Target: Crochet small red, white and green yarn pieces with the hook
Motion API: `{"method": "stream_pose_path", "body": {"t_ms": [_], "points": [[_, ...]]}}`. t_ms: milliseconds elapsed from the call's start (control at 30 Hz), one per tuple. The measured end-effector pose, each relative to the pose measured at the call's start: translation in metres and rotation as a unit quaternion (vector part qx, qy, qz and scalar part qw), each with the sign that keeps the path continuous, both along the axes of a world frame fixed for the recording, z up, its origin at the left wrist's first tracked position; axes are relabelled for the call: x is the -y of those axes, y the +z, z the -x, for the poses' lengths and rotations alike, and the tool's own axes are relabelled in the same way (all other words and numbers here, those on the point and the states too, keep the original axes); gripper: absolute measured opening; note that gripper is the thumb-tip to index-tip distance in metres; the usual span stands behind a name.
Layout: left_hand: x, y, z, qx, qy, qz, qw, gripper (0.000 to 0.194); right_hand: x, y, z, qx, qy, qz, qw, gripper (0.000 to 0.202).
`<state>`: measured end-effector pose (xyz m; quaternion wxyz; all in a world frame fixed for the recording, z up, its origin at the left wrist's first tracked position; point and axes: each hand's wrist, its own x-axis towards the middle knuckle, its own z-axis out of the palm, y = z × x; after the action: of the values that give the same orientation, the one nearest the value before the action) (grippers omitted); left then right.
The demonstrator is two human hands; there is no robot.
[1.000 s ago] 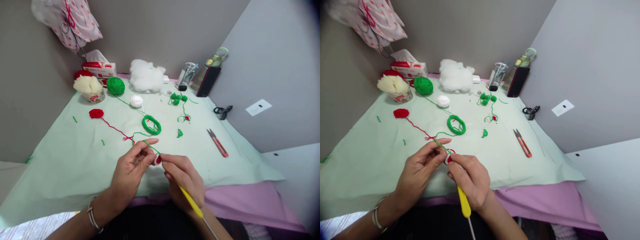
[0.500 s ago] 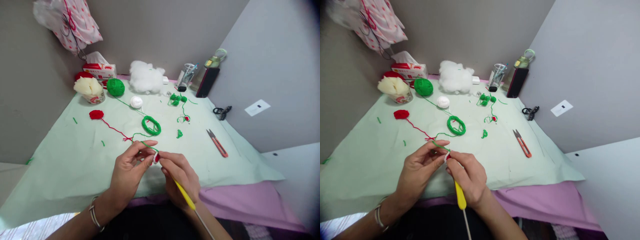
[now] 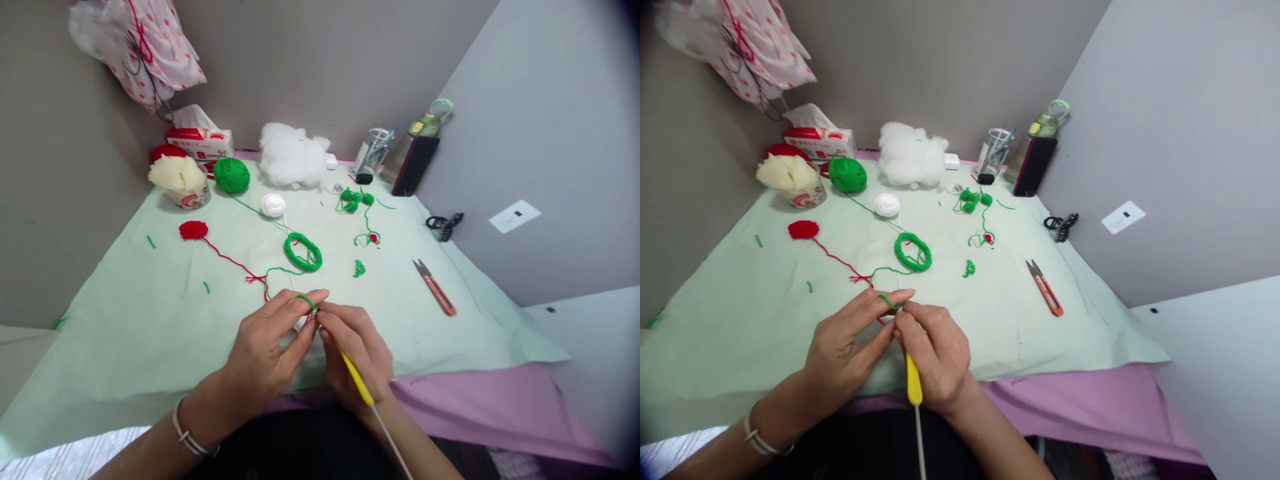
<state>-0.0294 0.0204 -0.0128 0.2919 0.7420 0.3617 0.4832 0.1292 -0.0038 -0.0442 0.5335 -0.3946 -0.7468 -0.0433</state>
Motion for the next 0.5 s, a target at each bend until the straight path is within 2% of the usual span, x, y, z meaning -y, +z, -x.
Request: {"method": "stream_pose_path", "body": {"t_ms": [133,267,333,367,433,500], "points": [[-0.002,-0.005,-0.001,0.022,0.000,0.015,1.000,0.032,0.002,0.002,0.000,-0.013,0.002,0.016,1.000,0.043],[0.003,-0.005,-0.002,0.121,0.024,0.142,0.982,0.029,0.005,0.002,-0.003,0.008,-0.014,0.030,0.999,0.049],[0.005,-0.003,-0.002,0.196,-0.002,0.243,0.950,0.038,0.006,0.000,-0.006,0.028,-0.018,0.018,0.999,0.051],[0.005,-0.002,-0.002,0.235,-0.029,0.297,0.925,0.042,0.005,-0.001,-0.007,0.036,-0.013,0.014,0.999,0.052],[0.004,0.002,-0.002,0.303,-0.086,0.399,0.861,0.047,0.004,-0.001,-0.010,0.034,0.015,0.013,0.999,0.052],[0.001,0.004,0.000,0.346,-0.123,0.464,0.806,0.045,0.002,0.002,-0.011,-0.010,0.046,0.025,0.999,0.047]]}}
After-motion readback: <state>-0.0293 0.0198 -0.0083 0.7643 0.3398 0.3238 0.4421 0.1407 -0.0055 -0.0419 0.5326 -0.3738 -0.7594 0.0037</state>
